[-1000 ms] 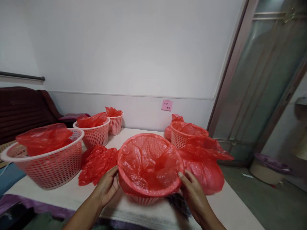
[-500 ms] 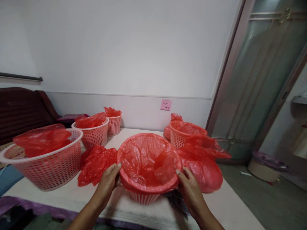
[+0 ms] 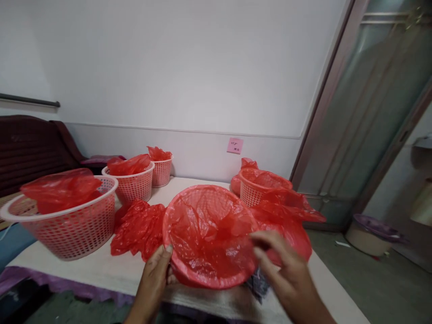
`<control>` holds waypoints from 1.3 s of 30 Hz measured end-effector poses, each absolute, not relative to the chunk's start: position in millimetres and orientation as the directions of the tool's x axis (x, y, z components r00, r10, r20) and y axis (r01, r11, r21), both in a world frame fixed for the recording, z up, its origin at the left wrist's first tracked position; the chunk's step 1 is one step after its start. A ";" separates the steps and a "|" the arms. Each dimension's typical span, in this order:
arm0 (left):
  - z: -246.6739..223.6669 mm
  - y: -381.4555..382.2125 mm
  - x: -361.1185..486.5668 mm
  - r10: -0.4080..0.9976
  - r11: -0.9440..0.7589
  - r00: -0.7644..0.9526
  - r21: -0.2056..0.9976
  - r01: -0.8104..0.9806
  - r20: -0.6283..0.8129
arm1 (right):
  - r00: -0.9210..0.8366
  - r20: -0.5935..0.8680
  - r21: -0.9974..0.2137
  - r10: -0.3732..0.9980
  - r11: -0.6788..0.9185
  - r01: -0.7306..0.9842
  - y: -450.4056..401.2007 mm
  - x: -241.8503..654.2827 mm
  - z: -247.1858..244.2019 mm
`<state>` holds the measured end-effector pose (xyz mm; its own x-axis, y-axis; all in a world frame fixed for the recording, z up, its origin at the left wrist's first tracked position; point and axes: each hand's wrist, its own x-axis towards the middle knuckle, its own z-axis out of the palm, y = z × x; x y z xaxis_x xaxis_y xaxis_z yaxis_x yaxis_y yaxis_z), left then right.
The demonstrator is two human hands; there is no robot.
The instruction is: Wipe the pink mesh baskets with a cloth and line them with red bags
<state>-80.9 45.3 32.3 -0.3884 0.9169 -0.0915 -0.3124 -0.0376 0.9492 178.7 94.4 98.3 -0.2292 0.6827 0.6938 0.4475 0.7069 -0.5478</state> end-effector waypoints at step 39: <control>12.4 16.6 -43.5 0.949 0.034 -0.253 0.856 -0.517 -0.191 | -0.664 0.537 -0.365 0.521 0.853 0.373 65.7 144.1 57.2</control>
<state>-43.5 16.6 12.4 -0.2528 0.9486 -0.1905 -0.5166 0.0342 0.8556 144.1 65.7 57.2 -0.6642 0.5205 0.5366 0.3734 0.8528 -0.3651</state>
